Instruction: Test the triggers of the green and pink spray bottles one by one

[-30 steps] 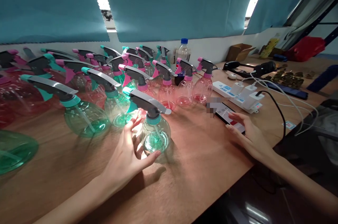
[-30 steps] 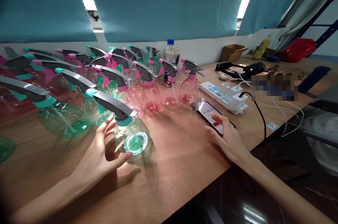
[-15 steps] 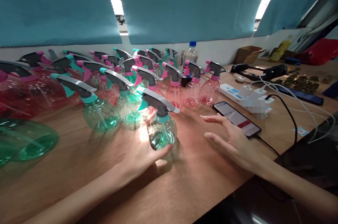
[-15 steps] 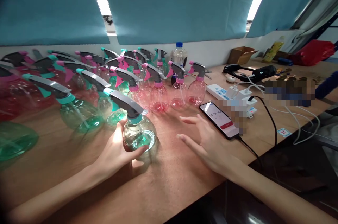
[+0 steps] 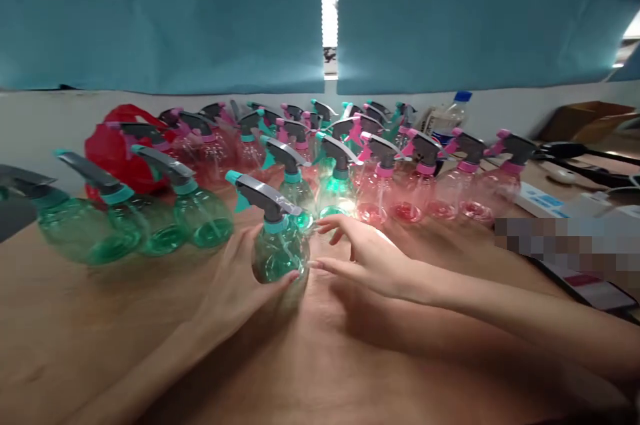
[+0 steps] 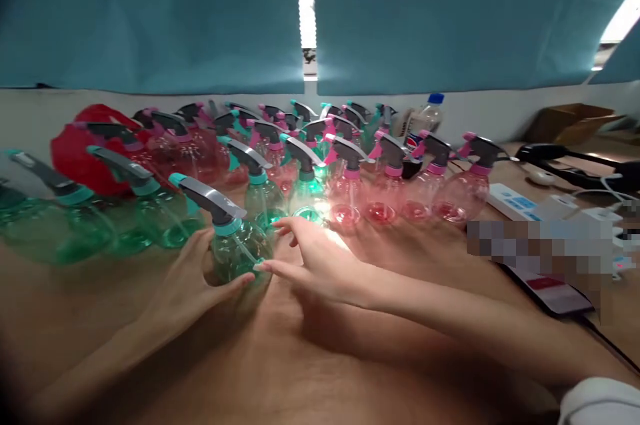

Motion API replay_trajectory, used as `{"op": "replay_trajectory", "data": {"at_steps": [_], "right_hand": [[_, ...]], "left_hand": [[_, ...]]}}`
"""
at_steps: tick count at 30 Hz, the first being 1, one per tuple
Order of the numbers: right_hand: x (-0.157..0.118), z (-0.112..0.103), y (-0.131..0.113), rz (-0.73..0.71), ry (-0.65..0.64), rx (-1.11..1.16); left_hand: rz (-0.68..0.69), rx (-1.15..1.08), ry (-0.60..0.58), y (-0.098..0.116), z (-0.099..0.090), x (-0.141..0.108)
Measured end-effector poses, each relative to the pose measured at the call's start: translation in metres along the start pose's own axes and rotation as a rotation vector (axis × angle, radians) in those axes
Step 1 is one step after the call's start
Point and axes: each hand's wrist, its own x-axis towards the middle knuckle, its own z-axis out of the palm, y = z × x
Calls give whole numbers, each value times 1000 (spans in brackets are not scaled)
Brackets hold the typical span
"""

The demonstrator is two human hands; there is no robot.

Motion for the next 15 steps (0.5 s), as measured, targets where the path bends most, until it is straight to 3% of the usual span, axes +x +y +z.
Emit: {"op": "replay_trajectory", "data": {"at_steps": [6,10,15], "right_hand": [[45,36,-21,-66,49,-90],[64,49,-25,-71,94,-101],[70,50,-24,-44,101,-69]], "left_hand": [[-78,171,49,-32,-24,5],[-47,306,108,-34,-26,15],[-60,479,97,-27,-30,27]]}}
